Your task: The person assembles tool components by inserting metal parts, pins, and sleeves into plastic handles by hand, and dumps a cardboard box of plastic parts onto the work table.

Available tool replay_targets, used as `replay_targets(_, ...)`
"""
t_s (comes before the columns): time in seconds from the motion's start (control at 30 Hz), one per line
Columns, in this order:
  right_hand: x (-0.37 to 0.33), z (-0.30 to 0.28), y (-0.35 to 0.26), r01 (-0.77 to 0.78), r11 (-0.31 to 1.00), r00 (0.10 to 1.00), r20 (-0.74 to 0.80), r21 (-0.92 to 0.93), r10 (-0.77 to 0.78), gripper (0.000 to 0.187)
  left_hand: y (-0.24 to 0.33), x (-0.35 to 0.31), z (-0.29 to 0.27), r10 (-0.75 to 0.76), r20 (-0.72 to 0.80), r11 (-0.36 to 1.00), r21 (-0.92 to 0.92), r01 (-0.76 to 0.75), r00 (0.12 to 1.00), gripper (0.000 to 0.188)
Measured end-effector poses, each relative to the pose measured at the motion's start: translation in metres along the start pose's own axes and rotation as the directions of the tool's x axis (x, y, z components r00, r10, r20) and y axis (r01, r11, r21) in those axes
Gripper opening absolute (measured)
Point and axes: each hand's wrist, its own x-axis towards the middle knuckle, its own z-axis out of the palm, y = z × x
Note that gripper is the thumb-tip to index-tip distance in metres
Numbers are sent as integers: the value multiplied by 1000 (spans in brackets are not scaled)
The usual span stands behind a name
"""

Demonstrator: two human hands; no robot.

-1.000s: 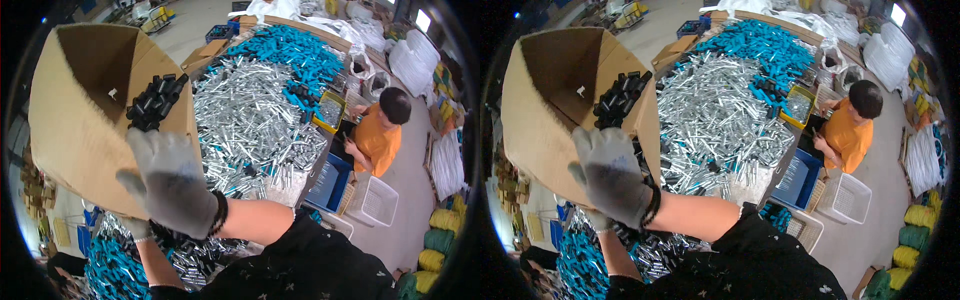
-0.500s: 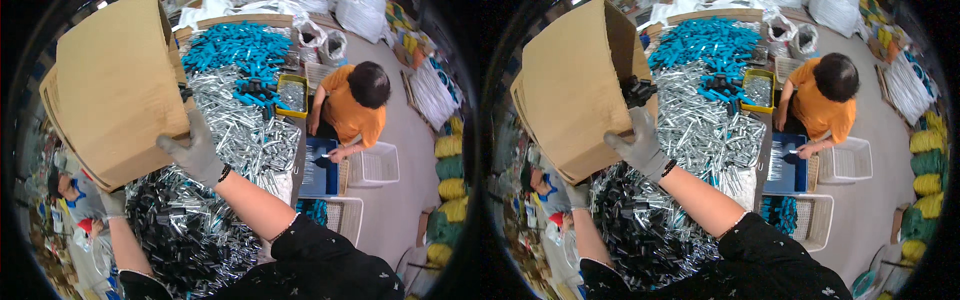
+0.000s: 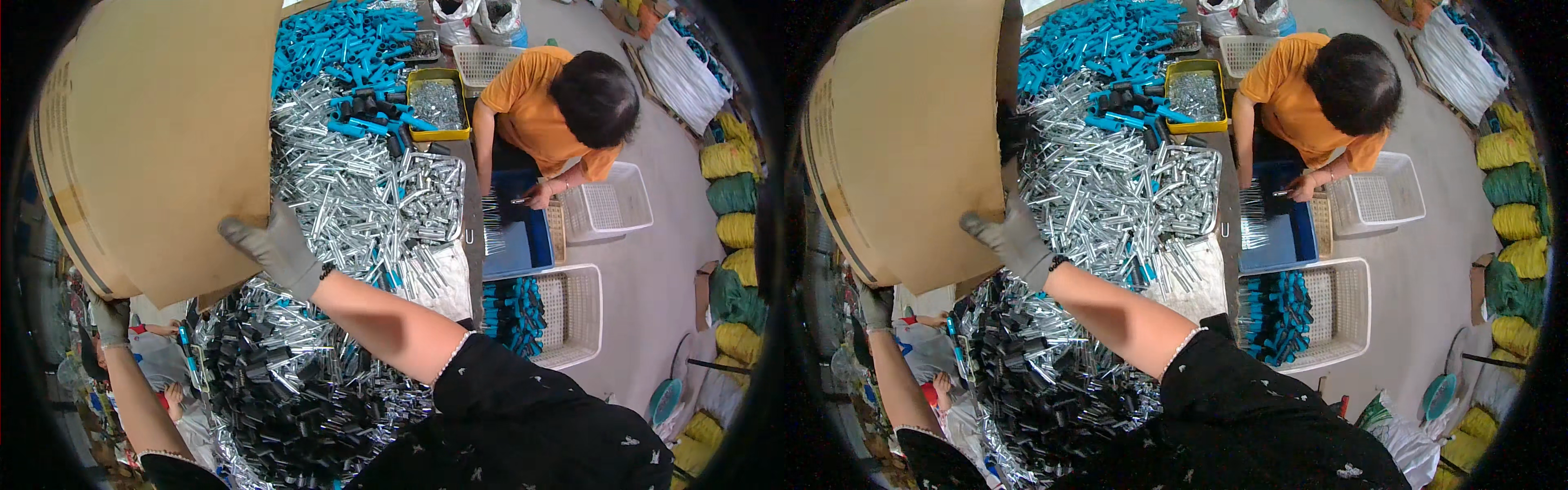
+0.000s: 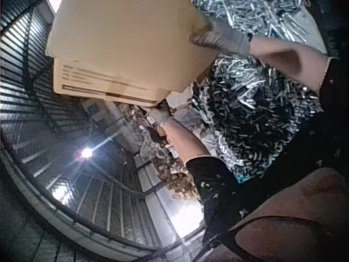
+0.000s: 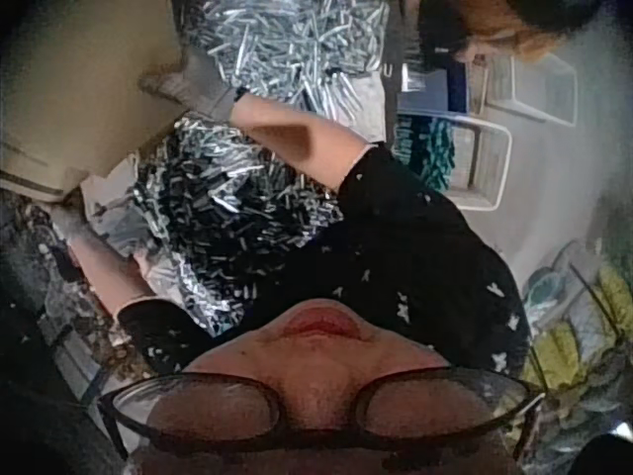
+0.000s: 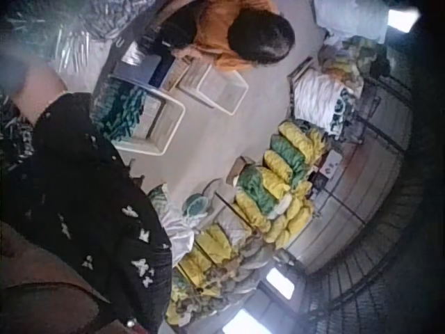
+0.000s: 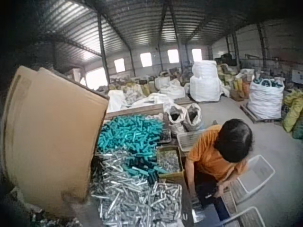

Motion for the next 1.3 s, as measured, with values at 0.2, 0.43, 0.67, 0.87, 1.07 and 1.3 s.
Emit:
replay_targets(0.2, 42, -23, 8, 130, 991, 992, -3, -21, -130, 45, -23, 1, 23, 109, 178, 986, 103, -129, 978, 62)
replay_targets(0.43, 64, -21, 4, 191, 980, 981, -27, 56, -190, 37, -23, 11, 29, 174, 265, 934, 261, -244, 949, 91)
replay_targets(0.67, 27, -14, 3, 175, 985, 984, -38, 8, -175, 37, 17, -14, 59, 41, 111, 999, 23, -44, 993, 49)
replay_targets(0.87, 21, 8, 16, 116, 992, 993, -33, 50, -114, 35, 57, -9, 29, 194, 158, 954, 201, -224, 968, 51)
replay_targets(1.07, 12, 26, 20, 243, 964, 970, -36, 109, -241, 35, 71, 26, -51, 153, 200, 929, 305, -210, 968, 53)
replay_targets(1.3, 23, 40, 13, 271, 954, 962, -38, 131, -269, 44, 90, 61, -128, 105, 335, 852, 455, -258, 936, 57)
